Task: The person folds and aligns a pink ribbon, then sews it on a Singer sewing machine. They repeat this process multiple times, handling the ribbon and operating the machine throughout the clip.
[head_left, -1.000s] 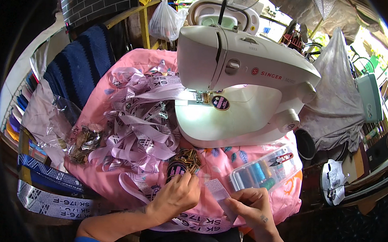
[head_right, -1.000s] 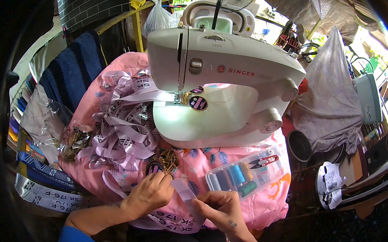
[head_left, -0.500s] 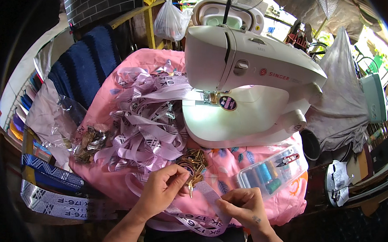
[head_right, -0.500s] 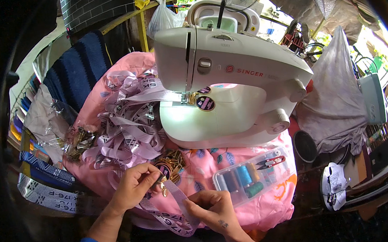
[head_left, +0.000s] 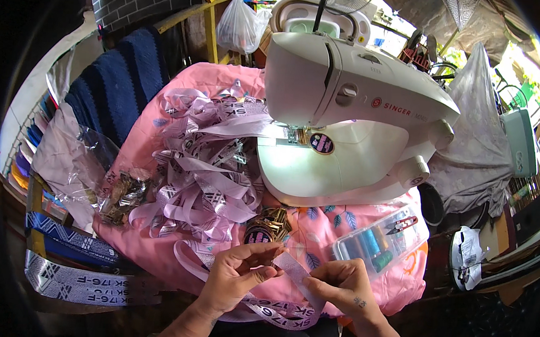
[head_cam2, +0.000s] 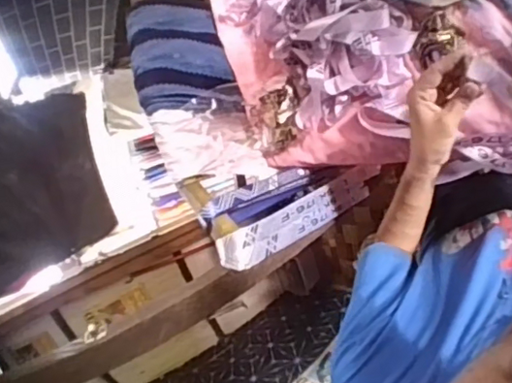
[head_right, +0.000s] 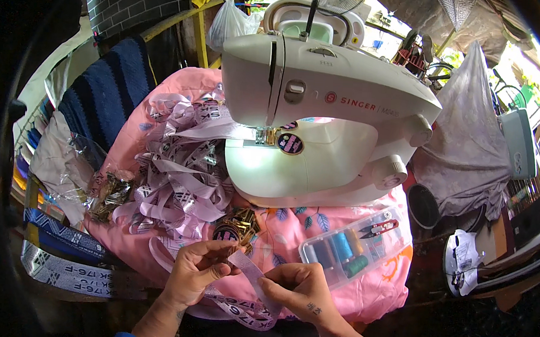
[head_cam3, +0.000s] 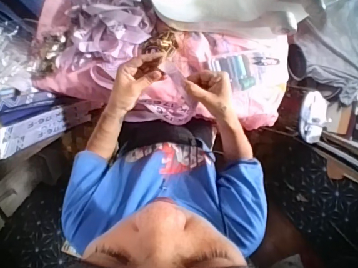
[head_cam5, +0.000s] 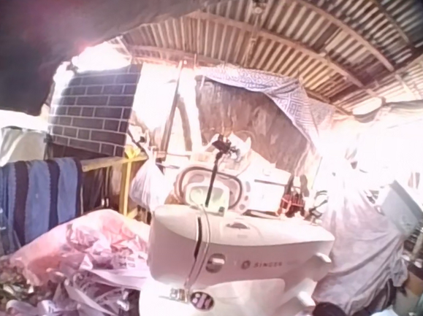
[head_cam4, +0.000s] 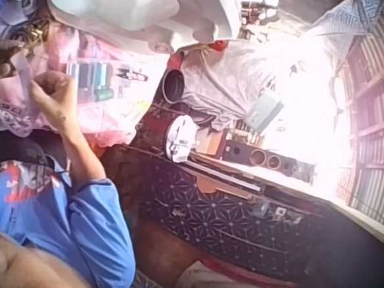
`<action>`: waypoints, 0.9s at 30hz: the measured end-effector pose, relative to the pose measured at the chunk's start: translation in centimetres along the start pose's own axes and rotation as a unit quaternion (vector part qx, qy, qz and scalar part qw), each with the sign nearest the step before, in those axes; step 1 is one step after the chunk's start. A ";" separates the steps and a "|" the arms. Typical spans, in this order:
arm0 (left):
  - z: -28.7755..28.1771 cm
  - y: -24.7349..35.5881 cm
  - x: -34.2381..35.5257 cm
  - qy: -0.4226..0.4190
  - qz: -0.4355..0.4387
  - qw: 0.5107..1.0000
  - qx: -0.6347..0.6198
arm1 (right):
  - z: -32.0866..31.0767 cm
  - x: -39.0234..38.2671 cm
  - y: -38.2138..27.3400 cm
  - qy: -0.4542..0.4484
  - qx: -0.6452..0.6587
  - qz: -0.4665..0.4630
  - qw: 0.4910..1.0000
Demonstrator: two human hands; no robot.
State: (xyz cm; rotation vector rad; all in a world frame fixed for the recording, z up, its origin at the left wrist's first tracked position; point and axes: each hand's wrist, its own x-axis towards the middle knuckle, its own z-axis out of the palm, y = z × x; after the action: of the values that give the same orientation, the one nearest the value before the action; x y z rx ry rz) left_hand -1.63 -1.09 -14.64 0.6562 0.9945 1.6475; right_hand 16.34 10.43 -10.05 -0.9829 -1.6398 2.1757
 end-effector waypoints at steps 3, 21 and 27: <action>0.0 0.1 -0.1 -0.005 0.012 0.999 0.042 | 0.0 -0.2 -0.4 -0.016 -0.019 0.005 1.000; 0.4 1.7 -0.5 -0.046 -0.037 0.998 0.022 | 0.3 -0.5 -3.9 -0.045 -0.067 0.036 0.996; 1.1 1.9 -0.7 -0.056 -0.024 0.998 0.011 | -0.2 0.6 -3.0 -0.063 -0.080 0.006 0.995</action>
State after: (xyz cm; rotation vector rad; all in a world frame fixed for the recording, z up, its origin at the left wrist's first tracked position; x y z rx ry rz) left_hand -1.42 -1.63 -12.42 0.7253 0.9424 1.5427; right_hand 15.44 11.91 -7.51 -0.9161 -1.8965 2.1813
